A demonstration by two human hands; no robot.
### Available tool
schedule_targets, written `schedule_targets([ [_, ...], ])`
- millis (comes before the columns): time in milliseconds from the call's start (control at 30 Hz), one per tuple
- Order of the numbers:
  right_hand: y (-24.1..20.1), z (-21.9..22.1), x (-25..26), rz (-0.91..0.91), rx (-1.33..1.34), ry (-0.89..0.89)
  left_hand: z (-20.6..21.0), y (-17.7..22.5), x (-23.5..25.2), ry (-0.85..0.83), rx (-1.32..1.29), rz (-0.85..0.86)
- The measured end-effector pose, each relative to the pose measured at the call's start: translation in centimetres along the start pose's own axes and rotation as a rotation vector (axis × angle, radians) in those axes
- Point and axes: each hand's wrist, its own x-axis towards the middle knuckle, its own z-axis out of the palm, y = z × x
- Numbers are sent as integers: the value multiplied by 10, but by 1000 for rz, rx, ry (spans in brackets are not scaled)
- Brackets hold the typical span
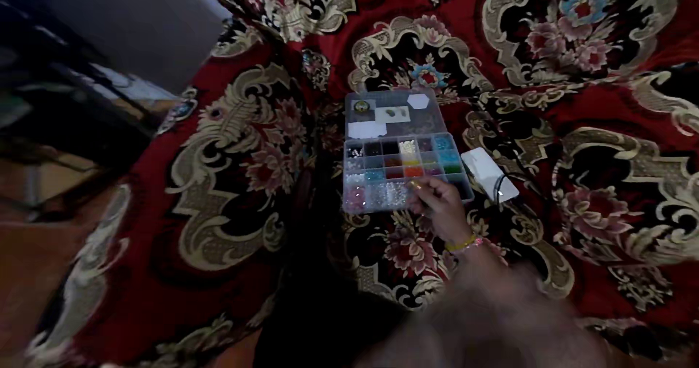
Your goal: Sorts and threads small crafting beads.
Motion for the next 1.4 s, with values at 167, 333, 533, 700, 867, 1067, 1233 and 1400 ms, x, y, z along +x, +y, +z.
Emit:
schedule_targets([
  [167, 3, 4, 0, 60, 1, 46, -97, -122, 71, 51, 824, -295],
  [333, 10, -3, 4, 244, 705, -58, -113, -159, 52, 8, 793, -611],
  [533, 15, -6, 8, 323, 1036, -102, -111, -170, 51, -4, 804, -589],
  [700, 18, -5, 7, 324, 964, -90, -112, -171, 49, 32, 804, -586],
  [867, 16, -6, 7, 314, 1006, -108, -111, -172, 49, 241, 724, -440],
  [1067, 11, -3, 7, 358, 1093, -61, -82, -165, 60, 547, -432, -545],
  [1233, 7, -1, 4, 301, 914, -32, -59, -158, 68, 624, -833, -738],
  [1400, 0, 8, -8, -48, 125, -62, -62, -160, 61, 455, -945, -819],
])
